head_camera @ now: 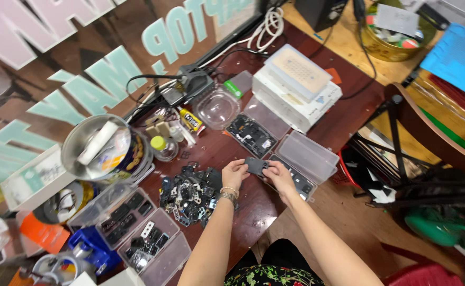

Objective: The person sorts small electronic components and phone parts on a cluttered workbench. They pick up, inspect, and place items into plastic trays and boxes, organizing them by type throughout the clip.

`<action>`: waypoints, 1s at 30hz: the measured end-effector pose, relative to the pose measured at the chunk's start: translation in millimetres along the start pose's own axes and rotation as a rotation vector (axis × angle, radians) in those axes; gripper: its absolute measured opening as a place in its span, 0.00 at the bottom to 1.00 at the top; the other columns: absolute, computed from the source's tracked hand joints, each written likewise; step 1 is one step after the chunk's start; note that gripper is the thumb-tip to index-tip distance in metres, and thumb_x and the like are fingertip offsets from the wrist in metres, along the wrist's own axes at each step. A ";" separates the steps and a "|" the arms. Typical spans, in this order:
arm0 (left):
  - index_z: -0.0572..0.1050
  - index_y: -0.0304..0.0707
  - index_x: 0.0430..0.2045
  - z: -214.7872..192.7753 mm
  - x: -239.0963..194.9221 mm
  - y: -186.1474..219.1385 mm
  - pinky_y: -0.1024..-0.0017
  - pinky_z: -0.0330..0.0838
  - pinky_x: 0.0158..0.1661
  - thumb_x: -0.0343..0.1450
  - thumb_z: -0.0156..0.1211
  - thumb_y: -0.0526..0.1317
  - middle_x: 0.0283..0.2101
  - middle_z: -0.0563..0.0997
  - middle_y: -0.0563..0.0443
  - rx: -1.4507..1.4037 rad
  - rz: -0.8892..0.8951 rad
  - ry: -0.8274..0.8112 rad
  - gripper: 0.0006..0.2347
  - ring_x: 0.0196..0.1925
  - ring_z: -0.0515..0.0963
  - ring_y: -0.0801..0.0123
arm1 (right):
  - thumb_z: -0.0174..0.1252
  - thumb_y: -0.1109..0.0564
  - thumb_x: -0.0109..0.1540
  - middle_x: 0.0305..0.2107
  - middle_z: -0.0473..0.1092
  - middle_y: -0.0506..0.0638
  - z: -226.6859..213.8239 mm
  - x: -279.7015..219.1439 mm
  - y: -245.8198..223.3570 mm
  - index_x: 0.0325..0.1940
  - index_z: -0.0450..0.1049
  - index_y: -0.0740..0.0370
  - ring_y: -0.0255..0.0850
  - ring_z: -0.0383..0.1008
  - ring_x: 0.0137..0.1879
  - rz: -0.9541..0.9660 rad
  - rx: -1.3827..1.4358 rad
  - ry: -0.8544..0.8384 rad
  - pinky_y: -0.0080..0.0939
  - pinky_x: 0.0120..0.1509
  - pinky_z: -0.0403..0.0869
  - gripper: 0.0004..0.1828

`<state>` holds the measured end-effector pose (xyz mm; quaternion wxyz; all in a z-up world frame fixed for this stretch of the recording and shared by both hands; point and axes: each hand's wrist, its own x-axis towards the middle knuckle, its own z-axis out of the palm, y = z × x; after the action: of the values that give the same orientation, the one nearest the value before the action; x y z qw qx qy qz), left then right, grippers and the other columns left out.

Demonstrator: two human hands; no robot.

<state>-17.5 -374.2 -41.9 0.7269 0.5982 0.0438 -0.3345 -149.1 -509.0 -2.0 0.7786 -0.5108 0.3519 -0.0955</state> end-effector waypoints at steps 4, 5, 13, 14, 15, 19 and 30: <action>0.81 0.33 0.43 32.6 -6.2 -8.5 0.68 0.82 0.41 0.68 0.63 0.31 0.41 0.86 0.45 0.411 0.178 -0.011 0.11 0.40 0.86 0.64 | 0.62 0.65 0.61 0.34 0.76 0.51 -40.0 3.9 17.8 0.60 0.67 0.62 0.35 0.75 0.34 -0.046 -0.051 0.309 0.33 0.40 0.74 0.23; 0.82 0.35 0.43 38.1 -10.4 -9.8 0.67 0.80 0.44 0.69 0.63 0.33 0.41 0.86 0.45 0.552 0.286 -0.039 0.10 0.41 0.86 0.63 | 0.62 0.65 0.61 0.34 0.77 0.51 -50.9 3.0 22.5 0.60 0.66 0.63 0.35 0.76 0.35 -0.054 -0.060 0.356 0.33 0.40 0.75 0.24; 0.81 0.46 0.47 65.6 -50.1 11.6 0.60 0.70 0.55 0.68 0.60 0.34 0.49 0.77 0.44 1.162 0.439 -0.130 0.14 0.55 0.76 0.52 | 0.66 0.61 0.57 0.42 0.75 0.52 -62.3 -5.7 23.2 0.58 0.68 0.63 0.41 0.79 0.39 -0.161 -0.395 0.480 0.41 0.41 0.75 0.26; 0.81 0.47 0.49 65.9 -54.7 14.6 0.60 0.70 0.56 0.68 0.59 0.34 0.50 0.76 0.44 1.209 0.450 -0.148 0.15 0.56 0.75 0.53 | 0.68 0.61 0.56 0.42 0.73 0.55 -60.0 -13.3 20.3 0.57 0.69 0.63 0.43 0.78 0.40 -0.265 -0.583 0.543 0.43 0.44 0.76 0.27; 0.81 0.49 0.50 66.2 -57.9 17.1 0.60 0.70 0.57 0.69 0.58 0.33 0.51 0.75 0.44 1.255 0.461 -0.167 0.16 0.58 0.74 0.54 | 0.70 0.61 0.54 0.43 0.71 0.58 -58.2 -19.8 15.8 0.56 0.71 0.63 0.45 0.77 0.41 -0.369 -0.773 0.603 0.44 0.46 0.76 0.28; 0.74 0.53 0.59 68.0 -62.1 15.5 0.57 0.69 0.57 0.69 0.58 0.35 0.56 0.71 0.42 1.463 0.399 -0.278 0.21 0.61 0.70 0.50 | 0.66 0.58 0.58 0.40 0.72 0.53 -51.8 -36.3 -3.5 0.51 0.77 0.57 0.46 0.77 0.44 -0.230 -0.876 0.520 0.46 0.51 0.75 0.17; 0.63 0.53 0.67 67.7 -69.1 29.4 0.55 0.66 0.60 0.67 0.61 0.37 0.57 0.69 0.36 1.487 0.418 -0.235 0.29 0.61 0.69 0.44 | 0.61 0.58 0.61 0.34 0.74 0.54 -8.0 -40.0 -43.5 0.48 0.77 0.61 0.46 0.75 0.38 -0.335 -0.873 0.388 0.46 0.47 0.74 0.11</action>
<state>-77.8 -403.4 33.8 0.1831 0.8846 -0.3829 -0.1934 -174.5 -514.5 51.7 0.3865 -0.8110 0.4104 -0.1564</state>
